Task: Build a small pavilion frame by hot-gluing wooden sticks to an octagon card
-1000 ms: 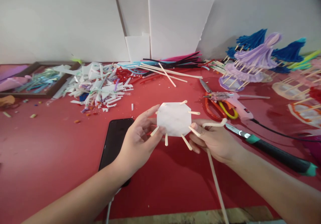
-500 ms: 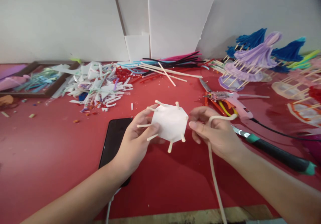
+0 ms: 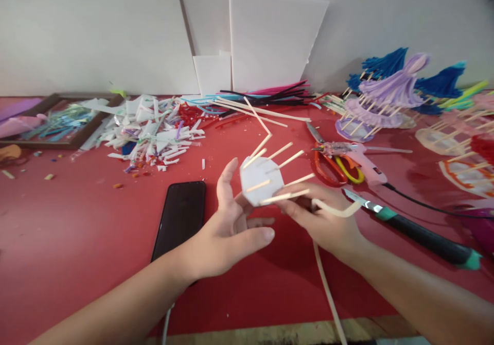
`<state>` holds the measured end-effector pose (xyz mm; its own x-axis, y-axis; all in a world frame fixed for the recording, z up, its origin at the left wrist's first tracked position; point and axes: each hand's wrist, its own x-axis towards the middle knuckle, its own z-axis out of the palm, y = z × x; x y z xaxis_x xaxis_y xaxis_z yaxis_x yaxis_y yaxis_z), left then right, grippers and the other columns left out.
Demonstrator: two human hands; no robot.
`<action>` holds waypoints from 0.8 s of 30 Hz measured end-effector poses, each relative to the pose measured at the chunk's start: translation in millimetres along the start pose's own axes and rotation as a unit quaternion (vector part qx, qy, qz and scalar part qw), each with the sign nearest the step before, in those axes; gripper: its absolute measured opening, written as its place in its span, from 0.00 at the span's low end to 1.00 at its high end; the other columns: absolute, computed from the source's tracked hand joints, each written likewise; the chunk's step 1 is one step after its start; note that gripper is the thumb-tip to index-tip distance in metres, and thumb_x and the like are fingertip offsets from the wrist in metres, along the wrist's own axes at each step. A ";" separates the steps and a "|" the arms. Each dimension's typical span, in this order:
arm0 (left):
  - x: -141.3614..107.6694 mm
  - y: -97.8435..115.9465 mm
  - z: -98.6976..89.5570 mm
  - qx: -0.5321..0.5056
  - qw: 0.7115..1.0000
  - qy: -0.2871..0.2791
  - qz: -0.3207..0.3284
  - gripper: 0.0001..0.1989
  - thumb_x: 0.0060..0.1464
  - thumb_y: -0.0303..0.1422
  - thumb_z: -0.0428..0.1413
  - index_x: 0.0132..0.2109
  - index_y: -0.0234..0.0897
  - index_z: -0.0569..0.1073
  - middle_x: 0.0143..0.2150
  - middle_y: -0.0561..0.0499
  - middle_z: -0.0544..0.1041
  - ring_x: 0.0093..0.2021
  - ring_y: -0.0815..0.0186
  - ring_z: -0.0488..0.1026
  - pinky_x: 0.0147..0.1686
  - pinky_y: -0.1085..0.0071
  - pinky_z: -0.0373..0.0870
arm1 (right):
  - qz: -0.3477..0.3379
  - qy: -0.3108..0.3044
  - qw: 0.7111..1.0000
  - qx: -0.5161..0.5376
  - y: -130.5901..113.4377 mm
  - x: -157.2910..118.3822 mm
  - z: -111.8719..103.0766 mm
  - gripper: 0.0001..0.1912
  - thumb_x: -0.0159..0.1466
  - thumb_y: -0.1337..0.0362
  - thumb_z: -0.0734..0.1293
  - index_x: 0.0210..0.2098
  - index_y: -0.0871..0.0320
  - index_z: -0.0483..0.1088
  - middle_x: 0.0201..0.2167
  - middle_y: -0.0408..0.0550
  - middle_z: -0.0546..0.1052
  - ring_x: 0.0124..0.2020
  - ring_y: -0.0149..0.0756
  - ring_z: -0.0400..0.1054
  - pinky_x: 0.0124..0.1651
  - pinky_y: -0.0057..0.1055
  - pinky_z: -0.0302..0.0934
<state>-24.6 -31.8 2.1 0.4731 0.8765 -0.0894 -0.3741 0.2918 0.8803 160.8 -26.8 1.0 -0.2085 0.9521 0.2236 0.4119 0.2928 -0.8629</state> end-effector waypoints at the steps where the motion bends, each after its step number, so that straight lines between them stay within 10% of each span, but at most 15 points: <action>1: 0.6 -1.5 -0.3 0.039 0.999 0.011 0.007 0.51 0.48 0.22 0.60 0.65 0.56 0.35 0.58 0.47 0.68 0.55 0.58 0.68 0.51 0.63 0.69 | -0.021 -0.021 1.000 -0.005 0.6 -1.9 0.9 0.04 0.61 0.63 0.66 0.34 0.53 0.73 0.33 0.46 0.79 0.34 0.35 0.73 0.32 0.29 0.66; 8: 7.4 0.4 -3.2 0.101 0.988 0.118 0.005 0.36 0.51 0.27 0.59 0.62 0.45 0.49 0.48 0.46 0.73 0.40 0.62 0.77 0.33 0.71 0.76 | -0.006 0.015 0.996 0.082 12.3 -16.2 4.5 0.13 0.65 0.57 0.60 0.48 0.53 0.58 0.24 0.38 0.63 0.18 0.26 0.54 0.21 0.27 0.54; 14: 8.8 2.9 -2.3 0.049 0.987 0.149 -0.027 0.32 0.49 0.24 0.61 0.58 0.43 0.56 0.42 0.50 0.76 0.38 0.67 0.77 0.33 0.76 0.75 | -0.025 0.009 1.000 -0.009 11.4 -7.3 2.8 0.12 0.68 0.60 0.55 0.34 0.55 0.67 0.31 0.46 0.68 0.27 0.30 0.62 0.31 0.31 0.61; 24: 9.7 2.7 -2.0 0.060 0.981 0.177 -0.052 0.35 0.48 0.23 0.61 0.58 0.41 0.52 0.39 0.50 0.76 0.33 0.69 0.76 0.30 0.77 0.72 | 0.258 -0.072 0.913 0.307 19.3 -1.4 0.8 0.20 0.65 0.45 0.55 0.38 0.54 0.63 0.20 0.34 0.51 0.17 0.23 0.39 0.17 0.23 0.37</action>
<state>-22.6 -21.7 2.7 0.1887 0.9289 -0.3185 -0.2319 0.3573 0.9047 168.3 -22.5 -16.3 -0.2593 0.9151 -0.3087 -0.0771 -0.3382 -0.9379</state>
